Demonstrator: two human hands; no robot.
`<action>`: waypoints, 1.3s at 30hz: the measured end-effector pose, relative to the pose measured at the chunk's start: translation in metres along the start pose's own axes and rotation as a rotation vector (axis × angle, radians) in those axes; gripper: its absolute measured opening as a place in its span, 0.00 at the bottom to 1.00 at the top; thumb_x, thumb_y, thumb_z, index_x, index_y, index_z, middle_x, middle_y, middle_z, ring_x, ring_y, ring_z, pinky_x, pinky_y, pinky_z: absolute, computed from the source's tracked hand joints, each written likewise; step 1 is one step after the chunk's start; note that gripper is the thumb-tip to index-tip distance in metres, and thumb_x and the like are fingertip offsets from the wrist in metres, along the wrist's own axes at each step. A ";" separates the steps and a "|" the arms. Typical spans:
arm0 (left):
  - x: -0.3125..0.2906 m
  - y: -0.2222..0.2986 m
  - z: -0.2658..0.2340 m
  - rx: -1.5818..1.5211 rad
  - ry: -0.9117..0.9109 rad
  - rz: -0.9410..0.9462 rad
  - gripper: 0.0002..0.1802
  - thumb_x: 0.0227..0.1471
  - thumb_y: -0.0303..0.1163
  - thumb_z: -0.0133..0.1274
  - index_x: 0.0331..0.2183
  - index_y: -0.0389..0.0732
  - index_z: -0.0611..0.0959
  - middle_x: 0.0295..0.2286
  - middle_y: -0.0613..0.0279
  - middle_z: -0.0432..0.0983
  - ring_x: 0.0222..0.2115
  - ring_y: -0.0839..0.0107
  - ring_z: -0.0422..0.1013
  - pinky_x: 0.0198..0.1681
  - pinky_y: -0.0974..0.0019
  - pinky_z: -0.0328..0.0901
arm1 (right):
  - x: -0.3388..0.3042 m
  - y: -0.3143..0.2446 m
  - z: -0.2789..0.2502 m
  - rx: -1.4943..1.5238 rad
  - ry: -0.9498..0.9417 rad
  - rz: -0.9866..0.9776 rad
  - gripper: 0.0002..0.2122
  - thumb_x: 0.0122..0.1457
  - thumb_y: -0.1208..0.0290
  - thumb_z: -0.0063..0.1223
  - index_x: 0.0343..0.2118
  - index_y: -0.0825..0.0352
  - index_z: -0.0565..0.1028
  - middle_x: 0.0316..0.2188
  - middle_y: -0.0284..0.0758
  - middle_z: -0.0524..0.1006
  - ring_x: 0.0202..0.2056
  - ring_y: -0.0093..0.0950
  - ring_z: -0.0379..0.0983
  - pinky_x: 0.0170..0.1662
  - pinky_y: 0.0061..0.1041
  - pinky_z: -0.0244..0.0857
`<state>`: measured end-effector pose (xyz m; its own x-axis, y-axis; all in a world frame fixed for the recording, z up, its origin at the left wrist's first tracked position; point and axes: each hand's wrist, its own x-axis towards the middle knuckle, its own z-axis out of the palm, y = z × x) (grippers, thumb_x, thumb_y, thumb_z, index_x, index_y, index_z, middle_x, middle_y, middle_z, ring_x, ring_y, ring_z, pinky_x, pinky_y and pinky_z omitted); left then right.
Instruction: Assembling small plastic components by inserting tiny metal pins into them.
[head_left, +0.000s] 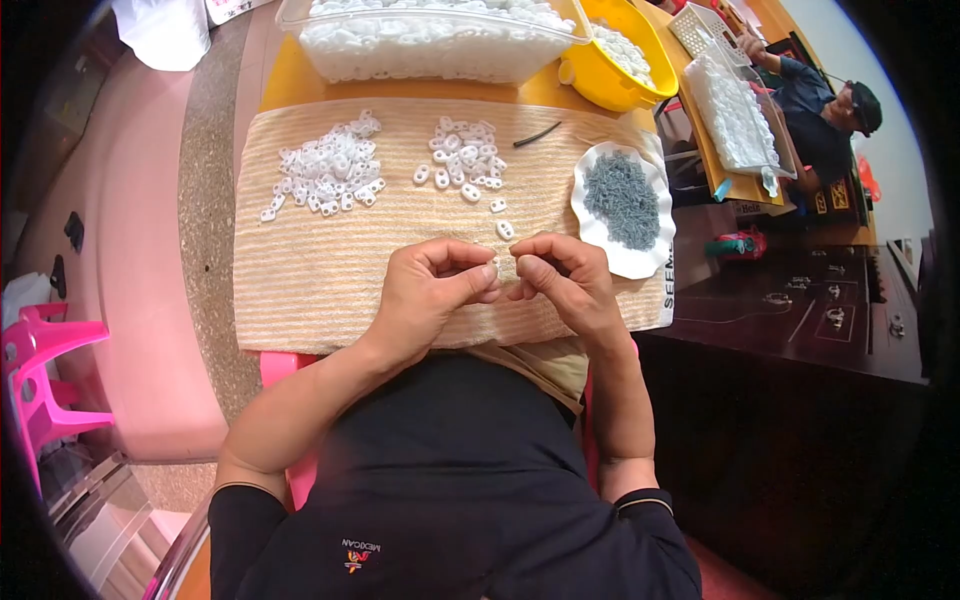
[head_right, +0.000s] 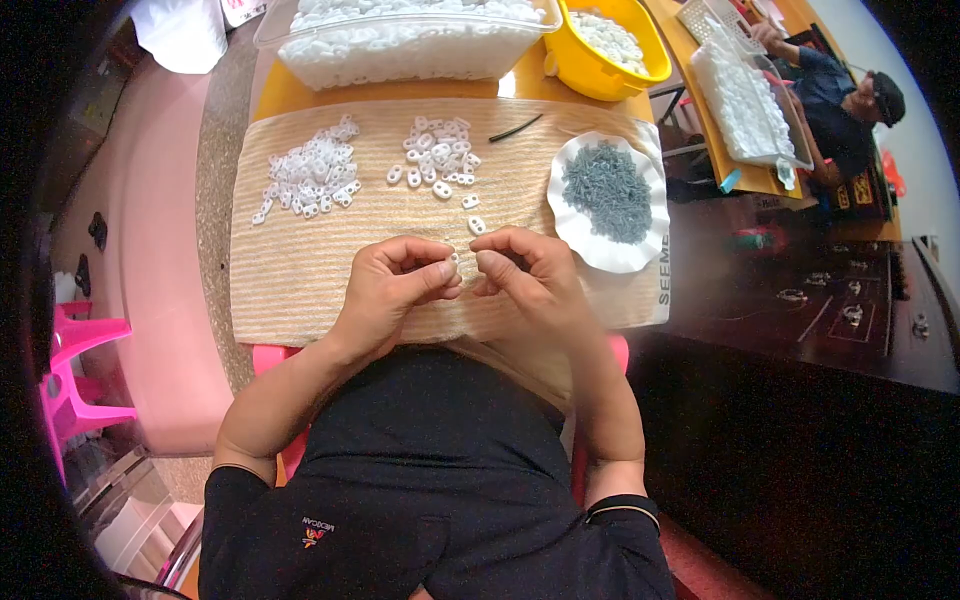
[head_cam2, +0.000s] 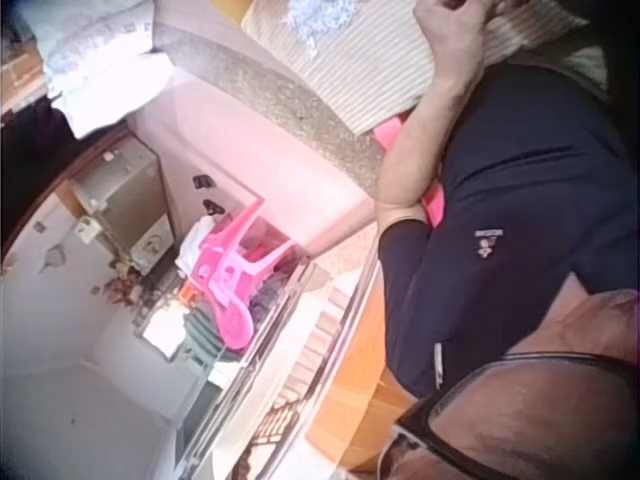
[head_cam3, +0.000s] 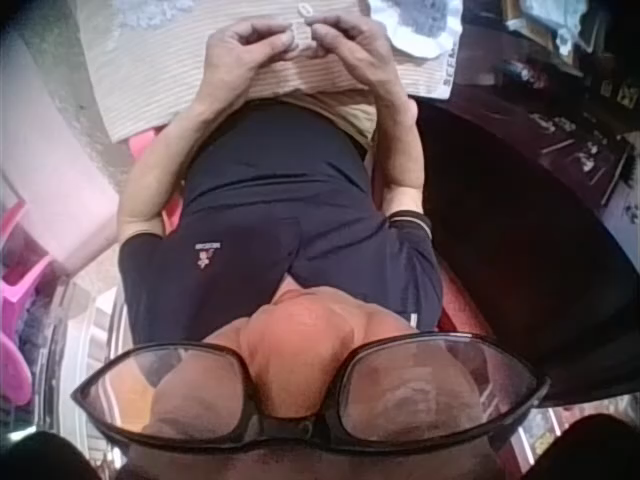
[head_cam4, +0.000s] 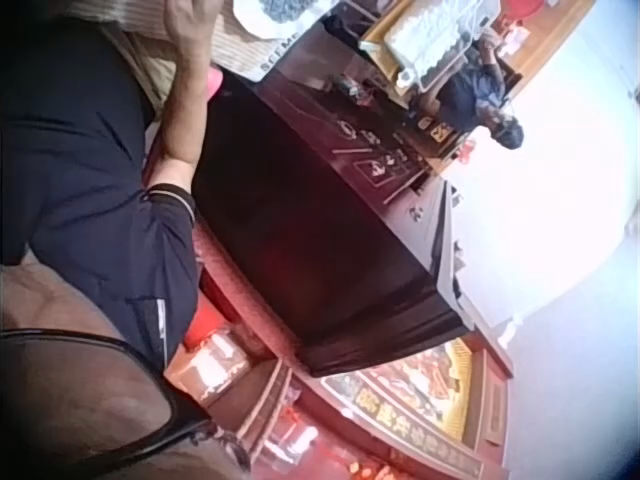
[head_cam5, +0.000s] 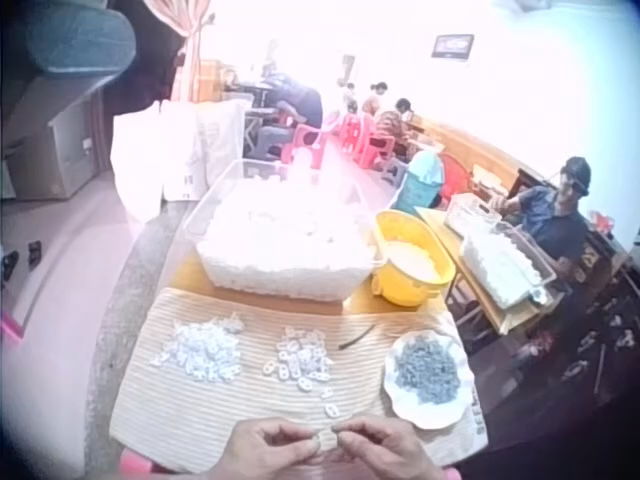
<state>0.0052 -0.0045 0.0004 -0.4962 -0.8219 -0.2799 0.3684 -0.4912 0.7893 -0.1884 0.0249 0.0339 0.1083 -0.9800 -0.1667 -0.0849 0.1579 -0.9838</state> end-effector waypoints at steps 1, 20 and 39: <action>0.000 0.000 0.000 -0.005 0.000 -0.002 0.08 0.52 0.24 0.57 0.36 0.32 0.80 0.28 0.59 0.78 0.29 0.75 0.75 0.35 0.73 0.72 | 0.000 -0.001 0.001 -0.006 0.005 0.014 0.07 0.61 0.76 0.51 0.38 0.74 0.75 0.26 0.31 0.75 0.27 0.19 0.73 0.32 0.17 0.70; -0.003 0.000 0.004 0.022 -0.010 0.034 0.09 0.51 0.23 0.57 0.36 0.32 0.80 0.29 0.58 0.79 0.28 0.75 0.75 0.35 0.73 0.72 | 0.001 0.009 0.006 -0.167 -0.033 -0.039 0.04 0.59 0.77 0.53 0.32 0.72 0.76 0.23 0.29 0.76 0.27 0.16 0.71 0.30 0.16 0.66; 0.001 0.000 0.000 -0.071 0.029 -0.039 0.09 0.51 0.24 0.57 0.36 0.33 0.80 0.29 0.60 0.78 0.29 0.74 0.75 0.36 0.71 0.73 | 0.003 0.007 -0.013 -0.124 0.060 -0.039 0.07 0.58 0.80 0.53 0.38 0.75 0.75 0.29 0.31 0.75 0.23 0.17 0.71 0.28 0.16 0.69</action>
<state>0.0047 -0.0054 0.0005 -0.4888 -0.8090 -0.3265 0.4043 -0.5417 0.7370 -0.2014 0.0216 0.0273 0.0551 -0.9912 -0.1202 -0.2041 0.1066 -0.9731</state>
